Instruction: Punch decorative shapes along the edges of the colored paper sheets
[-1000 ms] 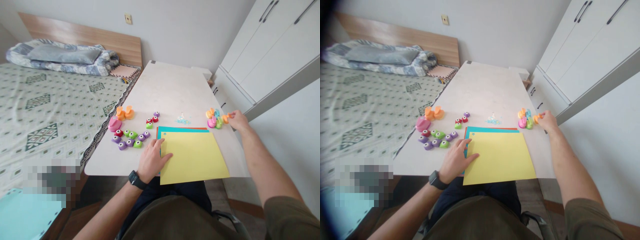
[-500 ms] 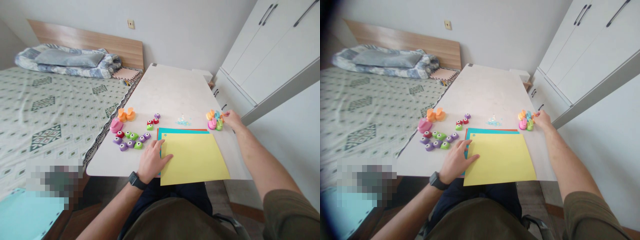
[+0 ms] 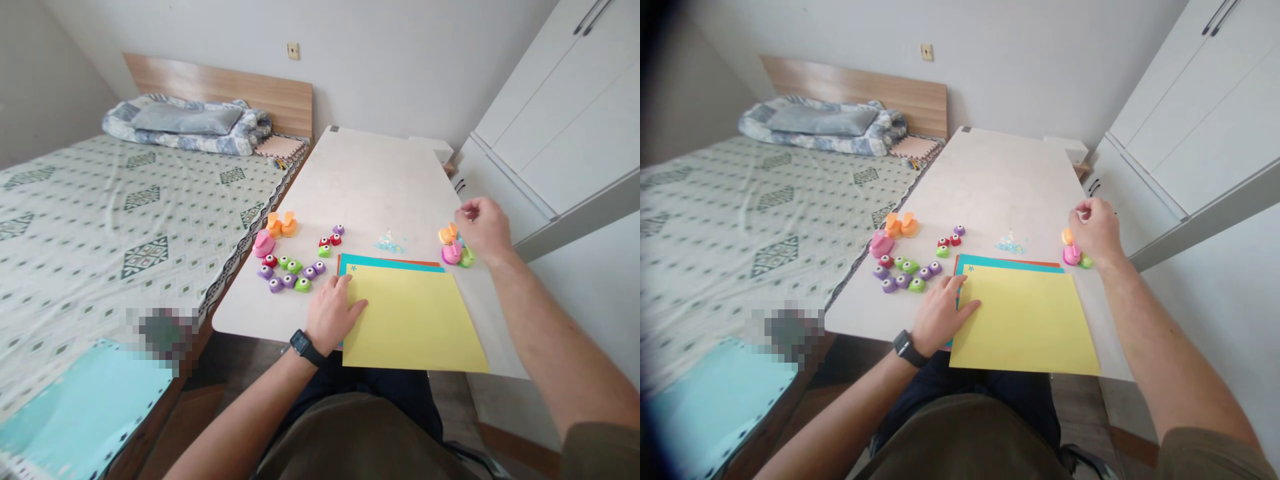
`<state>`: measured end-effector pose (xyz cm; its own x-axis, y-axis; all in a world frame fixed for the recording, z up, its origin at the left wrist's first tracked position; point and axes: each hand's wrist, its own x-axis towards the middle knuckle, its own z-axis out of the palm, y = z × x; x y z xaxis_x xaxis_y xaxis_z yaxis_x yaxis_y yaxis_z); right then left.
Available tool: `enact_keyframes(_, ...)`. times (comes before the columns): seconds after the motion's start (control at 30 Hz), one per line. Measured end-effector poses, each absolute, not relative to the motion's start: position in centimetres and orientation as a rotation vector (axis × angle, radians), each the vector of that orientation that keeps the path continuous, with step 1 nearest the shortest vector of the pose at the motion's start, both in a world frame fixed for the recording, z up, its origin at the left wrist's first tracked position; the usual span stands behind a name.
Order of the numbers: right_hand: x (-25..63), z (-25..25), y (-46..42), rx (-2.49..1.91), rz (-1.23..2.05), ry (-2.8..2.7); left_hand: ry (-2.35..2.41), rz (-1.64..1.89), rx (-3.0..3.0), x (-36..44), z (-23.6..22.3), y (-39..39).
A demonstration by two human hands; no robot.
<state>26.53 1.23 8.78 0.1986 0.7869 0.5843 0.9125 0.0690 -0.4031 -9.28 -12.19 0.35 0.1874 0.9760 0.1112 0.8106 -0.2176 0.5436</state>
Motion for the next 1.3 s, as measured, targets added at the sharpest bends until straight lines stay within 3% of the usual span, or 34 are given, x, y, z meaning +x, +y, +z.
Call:
enact_keyframes(0.37,5.5,7.2,1.9,-1.277,0.299,-2.109,1.835,0.500,2.133,-9.0,0.3,-11.6)
enact_keyframes(0.67,-5.3,5.4,6.5,-1.458,0.479,-2.246,1.800,0.440,2.143,-9.4,1.0,-11.4)
enact_keyframes(1.3,-11.3,3.2,9.9,-1.557,0.760,-2.148,1.729,0.484,2.112,-9.7,1.0,-11.2)
